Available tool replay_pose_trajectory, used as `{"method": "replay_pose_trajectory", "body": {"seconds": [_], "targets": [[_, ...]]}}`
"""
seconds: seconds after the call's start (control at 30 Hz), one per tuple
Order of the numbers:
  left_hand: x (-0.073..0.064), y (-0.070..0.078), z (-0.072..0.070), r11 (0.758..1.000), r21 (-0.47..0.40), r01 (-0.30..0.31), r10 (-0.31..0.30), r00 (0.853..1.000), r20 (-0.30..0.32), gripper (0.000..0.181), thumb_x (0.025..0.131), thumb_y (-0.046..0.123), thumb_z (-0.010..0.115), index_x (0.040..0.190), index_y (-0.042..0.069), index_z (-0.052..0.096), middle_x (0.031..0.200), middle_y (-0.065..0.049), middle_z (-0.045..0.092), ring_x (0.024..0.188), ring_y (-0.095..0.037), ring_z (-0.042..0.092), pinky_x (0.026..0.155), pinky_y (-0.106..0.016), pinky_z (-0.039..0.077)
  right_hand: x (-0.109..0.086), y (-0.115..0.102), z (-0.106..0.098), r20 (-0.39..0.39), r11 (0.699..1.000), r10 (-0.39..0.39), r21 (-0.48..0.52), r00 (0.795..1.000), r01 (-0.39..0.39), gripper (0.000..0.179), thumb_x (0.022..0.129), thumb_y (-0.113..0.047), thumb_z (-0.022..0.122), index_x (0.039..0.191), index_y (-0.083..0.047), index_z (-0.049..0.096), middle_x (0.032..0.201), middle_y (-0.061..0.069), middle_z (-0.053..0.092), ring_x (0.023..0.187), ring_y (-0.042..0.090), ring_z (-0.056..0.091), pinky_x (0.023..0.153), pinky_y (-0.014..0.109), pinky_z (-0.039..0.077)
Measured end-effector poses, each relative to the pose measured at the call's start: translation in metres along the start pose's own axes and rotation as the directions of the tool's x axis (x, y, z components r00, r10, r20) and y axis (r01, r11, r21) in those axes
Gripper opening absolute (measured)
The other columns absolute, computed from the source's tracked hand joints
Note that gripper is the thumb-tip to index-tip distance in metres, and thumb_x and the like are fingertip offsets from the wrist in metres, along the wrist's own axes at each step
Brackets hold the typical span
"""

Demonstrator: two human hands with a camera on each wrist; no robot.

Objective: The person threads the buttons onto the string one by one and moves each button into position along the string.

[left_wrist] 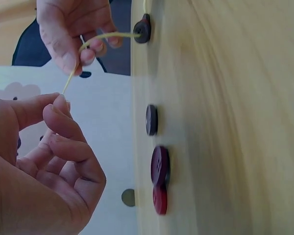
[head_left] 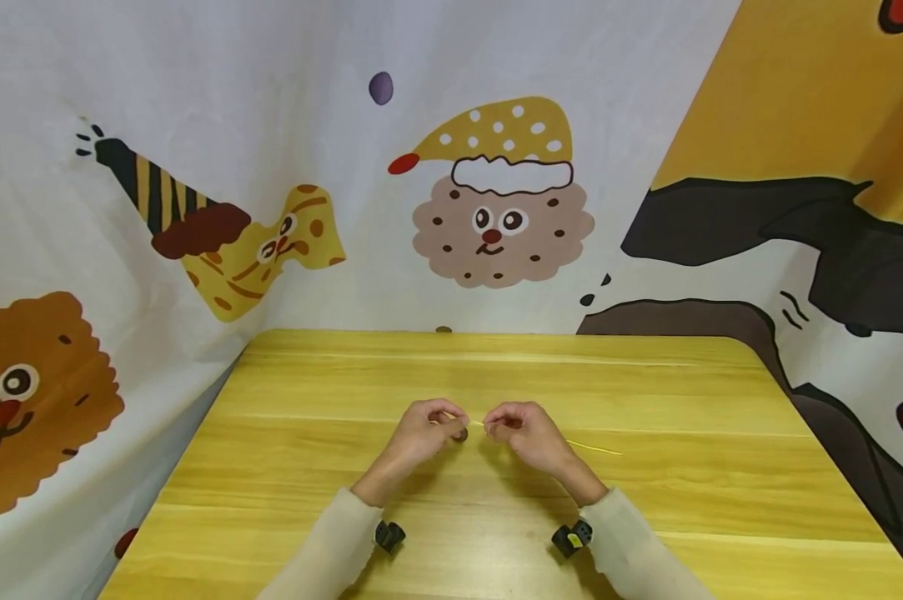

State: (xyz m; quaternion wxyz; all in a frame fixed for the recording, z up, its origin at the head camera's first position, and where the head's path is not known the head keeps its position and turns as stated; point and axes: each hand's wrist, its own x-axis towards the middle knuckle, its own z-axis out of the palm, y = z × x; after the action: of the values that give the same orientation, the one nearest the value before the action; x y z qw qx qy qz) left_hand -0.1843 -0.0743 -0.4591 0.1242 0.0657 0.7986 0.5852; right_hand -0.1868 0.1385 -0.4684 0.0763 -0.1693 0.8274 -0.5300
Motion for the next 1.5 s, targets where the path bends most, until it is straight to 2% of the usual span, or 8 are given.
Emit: {"method": "replay_pose_trajectory", "body": {"seconds": [0.13, 0.27, 0.5, 0.73, 0.9, 1.13, 1.3, 1.5], "targets": [[0.001, -0.003, -0.008, 1.0, 0.015, 0.003, -0.003, 1.0, -0.004, 0.02, 0.094, 0.022, 0.068, 0.106, 0.005, 0.071, 0.091, -0.013, 0.066, 0.064, -0.028, 0.06, 0.057, -0.038, 0.051, 0.0, 0.002, 0.0, -0.007, 1.0, 0.001, 0.015, 1.0, -0.001, 0.01, 0.092, -0.004, 0.067, 0.099, 0.002, 0.072, 0.091, 0.016, 0.072, 0.079, 0.016, 0.064, 0.068, 0.025, 0.051], [0.002, -0.006, -0.016, 0.999, 0.046, 0.017, -0.015, 1.0, -0.025, 0.02, 0.094, 0.022, 0.068, 0.106, 0.006, 0.071, 0.094, -0.011, 0.066, 0.073, -0.034, 0.064, 0.061, -0.039, 0.052, -0.001, 0.004, 0.0, -0.009, 1.0, 0.001, 0.021, 1.0, -0.001, 0.011, 0.091, -0.006, 0.068, 0.098, 0.001, 0.072, 0.09, 0.012, 0.072, 0.078, 0.016, 0.063, 0.067, 0.025, 0.051], [0.004, -0.015, -0.029, 0.992, 0.111, 0.056, -0.048, 0.996, -0.08, 0.016, 0.092, 0.018, 0.07, 0.104, 0.007, 0.071, 0.093, -0.008, 0.065, 0.078, -0.027, 0.061, 0.06, -0.03, 0.046, -0.003, 0.003, 0.001, -0.007, 0.999, 0.02, 0.029, 1.0, -0.02, 0.009, 0.092, -0.002, 0.067, 0.099, 0.001, 0.071, 0.094, 0.016, 0.072, 0.078, 0.017, 0.062, 0.067, 0.031, 0.053], [0.004, -0.027, -0.043, 0.981, 0.154, 0.115, -0.105, 0.992, -0.072, 0.021, 0.09, 0.013, 0.071, 0.109, 0.005, 0.069, 0.094, -0.009, 0.064, 0.082, -0.025, 0.06, 0.065, -0.029, 0.045, -0.011, -0.021, -0.001, 0.01, 1.0, 0.021, 0.02, 1.0, -0.021, 0.012, 0.092, 0.007, 0.06, 0.097, 0.003, 0.07, 0.093, 0.02, 0.07, 0.081, 0.026, 0.064, 0.071, 0.047, 0.055], [0.005, -0.035, -0.05, 0.976, 0.186, 0.115, -0.11, 0.993, -0.039, 0.022, 0.088, 0.011, 0.073, 0.109, 0.007, 0.069, 0.092, -0.009, 0.064, 0.081, -0.022, 0.057, 0.067, -0.031, 0.045, -0.016, -0.034, -0.005, 0.024, 0.999, 0.022, 0.031, 0.999, -0.023, 0.011, 0.091, 0.006, 0.061, 0.097, 0.003, 0.07, 0.095, 0.024, 0.069, 0.08, 0.025, 0.062, 0.069, 0.037, 0.054], [0.003, -0.036, -0.046, 0.962, 0.258, 0.093, -0.109, 0.993, 0.048, 0.021, 0.086, 0.014, 0.077, 0.105, 0.009, 0.069, 0.08, -0.007, 0.058, 0.07, -0.019, 0.049, 0.061, -0.03, 0.038, -0.004, 0.007, 0.0, 0.016, 0.998, 0.019, 0.057, 1.0, -0.02, 0.01, 0.092, -0.003, 0.067, 0.1, 0.002, 0.071, 0.092, 0.013, 0.071, 0.077, 0.017, 0.061, 0.065, 0.027, 0.051], [0.003, -0.038, -0.04, 0.953, 0.296, 0.068, -0.09, 0.994, 0.06, 0.021, 0.084, 0.014, 0.079, 0.102, 0.01, 0.07, 0.076, -0.006, 0.054, 0.067, -0.017, 0.046, 0.06, -0.03, 0.038, -0.006, -0.001, 0.001, 0.014, 0.999, 0.024, 0.026, 1.0, -0.025, 0.009, 0.092, 0.003, 0.064, 0.099, 0.004, 0.07, 0.092, 0.018, 0.07, 0.077, 0.021, 0.061, 0.065, 0.026, 0.05], [0.003, -0.037, -0.037, 0.935, 0.351, 0.045, -0.07, 0.996, 0.061, 0.014, 0.084, 0.01, 0.078, 0.097, 0.012, 0.072, 0.078, -0.004, 0.056, 0.074, -0.018, 0.05, 0.068, -0.031, 0.041, -0.013, -0.027, -0.003, 0.031, 0.999, 0.026, 0.026, 0.999, -0.027, 0.01, 0.092, 0.007, 0.061, 0.096, 0.003, 0.07, 0.093, 0.024, 0.068, 0.079, 0.027, 0.061, 0.07, 0.04, 0.054]]}}
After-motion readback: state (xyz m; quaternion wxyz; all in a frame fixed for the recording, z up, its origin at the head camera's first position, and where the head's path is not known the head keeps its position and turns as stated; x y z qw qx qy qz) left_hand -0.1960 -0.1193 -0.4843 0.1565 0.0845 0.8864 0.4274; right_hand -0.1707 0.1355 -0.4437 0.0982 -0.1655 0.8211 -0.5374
